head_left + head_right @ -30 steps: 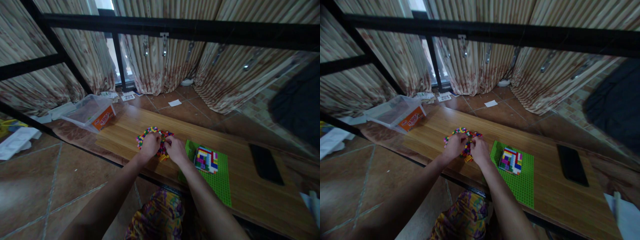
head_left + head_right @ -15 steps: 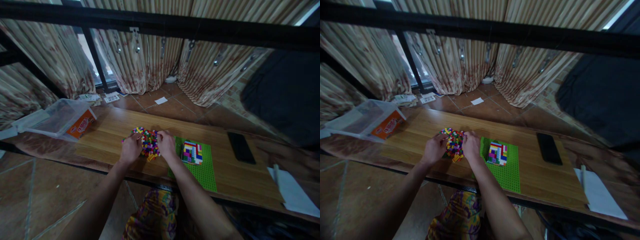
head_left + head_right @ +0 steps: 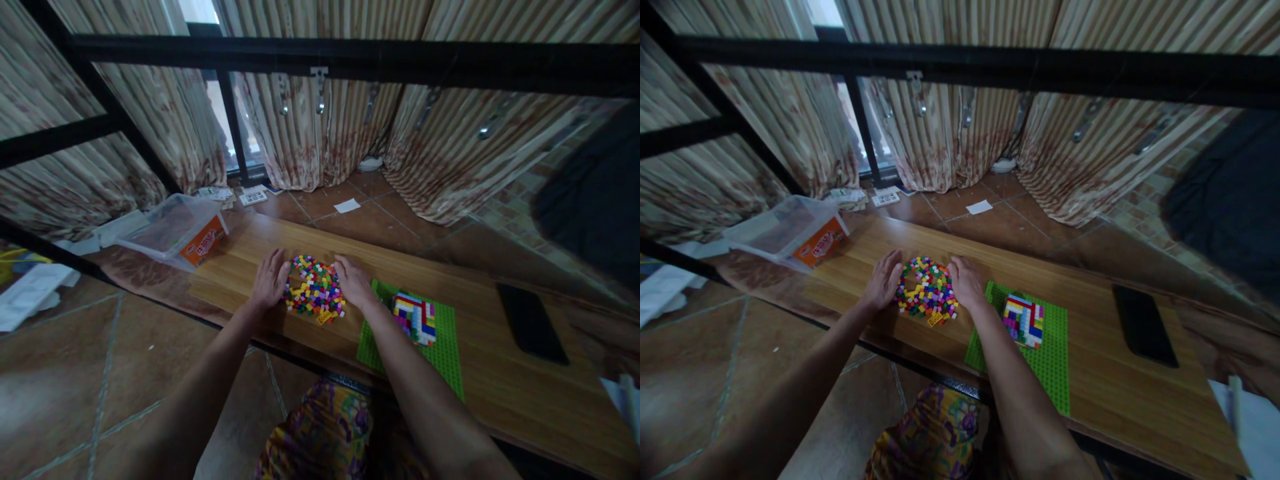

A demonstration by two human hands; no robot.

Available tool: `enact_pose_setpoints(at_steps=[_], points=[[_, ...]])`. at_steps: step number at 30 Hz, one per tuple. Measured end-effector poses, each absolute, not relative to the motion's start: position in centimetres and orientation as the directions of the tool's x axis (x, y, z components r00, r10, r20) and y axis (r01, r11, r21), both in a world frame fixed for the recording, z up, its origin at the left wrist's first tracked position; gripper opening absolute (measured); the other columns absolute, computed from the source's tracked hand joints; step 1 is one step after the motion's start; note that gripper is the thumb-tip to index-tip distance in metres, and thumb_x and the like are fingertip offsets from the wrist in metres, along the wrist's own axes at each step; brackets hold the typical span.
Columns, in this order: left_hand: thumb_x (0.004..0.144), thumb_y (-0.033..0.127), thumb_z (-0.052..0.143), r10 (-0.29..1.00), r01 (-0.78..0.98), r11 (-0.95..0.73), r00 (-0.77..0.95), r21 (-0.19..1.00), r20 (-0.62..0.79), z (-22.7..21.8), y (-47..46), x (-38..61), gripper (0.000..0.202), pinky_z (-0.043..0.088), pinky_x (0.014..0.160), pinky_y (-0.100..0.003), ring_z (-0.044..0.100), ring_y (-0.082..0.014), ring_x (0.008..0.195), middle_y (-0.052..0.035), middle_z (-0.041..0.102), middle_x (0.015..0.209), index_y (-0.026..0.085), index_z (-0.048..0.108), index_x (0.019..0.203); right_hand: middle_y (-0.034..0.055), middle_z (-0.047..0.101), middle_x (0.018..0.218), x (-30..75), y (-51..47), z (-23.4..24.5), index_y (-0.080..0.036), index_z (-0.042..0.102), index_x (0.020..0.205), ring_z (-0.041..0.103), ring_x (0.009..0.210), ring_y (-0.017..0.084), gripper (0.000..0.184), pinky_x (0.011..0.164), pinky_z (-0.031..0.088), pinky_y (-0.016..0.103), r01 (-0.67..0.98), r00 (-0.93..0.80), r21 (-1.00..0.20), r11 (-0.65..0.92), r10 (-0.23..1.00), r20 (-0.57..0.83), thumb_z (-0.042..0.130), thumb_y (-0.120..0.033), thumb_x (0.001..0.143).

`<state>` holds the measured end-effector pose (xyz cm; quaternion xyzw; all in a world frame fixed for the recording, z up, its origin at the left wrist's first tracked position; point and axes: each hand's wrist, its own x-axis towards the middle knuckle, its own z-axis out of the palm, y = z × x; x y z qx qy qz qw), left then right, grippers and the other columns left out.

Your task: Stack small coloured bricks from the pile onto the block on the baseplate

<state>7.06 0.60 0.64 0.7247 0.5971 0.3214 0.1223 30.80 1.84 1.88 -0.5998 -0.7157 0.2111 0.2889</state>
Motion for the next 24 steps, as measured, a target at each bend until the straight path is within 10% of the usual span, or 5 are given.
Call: enact_pose_setpoints(at_steps=[13,24], points=[[0.100,0.045,0.028,0.900,0.633,-0.434,0.335,0.641,0.280,1.6,1.5,9.3,0.051,0.038,0.113,-0.043,0.055,-0.0221,0.125,-0.0127,0.065,0.128,0.015,0.063,0.123,0.0093,0.069,0.122,29.1,0.1,1.7,-0.022,0.066,0.117,0.062,0.116,0.020,0.042,0.105,0.044,0.037,0.507,-0.267,-0.800,0.322,0.941,0.210,0.033,-0.043,0.101],[0.096,0.057,0.034,0.948,0.387,-0.135,-0.216,0.912,0.232,1.4,-2.8,8.3,0.058,0.040,0.110,-0.041,0.058,-0.0246,0.121,-0.0111,0.067,0.124,0.016,0.067,0.119,0.0074,0.070,0.110,28.8,-1.9,2.4,-0.022,0.072,0.105,0.062,0.106,0.022,0.024,0.097,0.046,0.037,0.565,-0.193,-0.726,0.391,0.919,0.344,0.051,-0.024,0.093]])
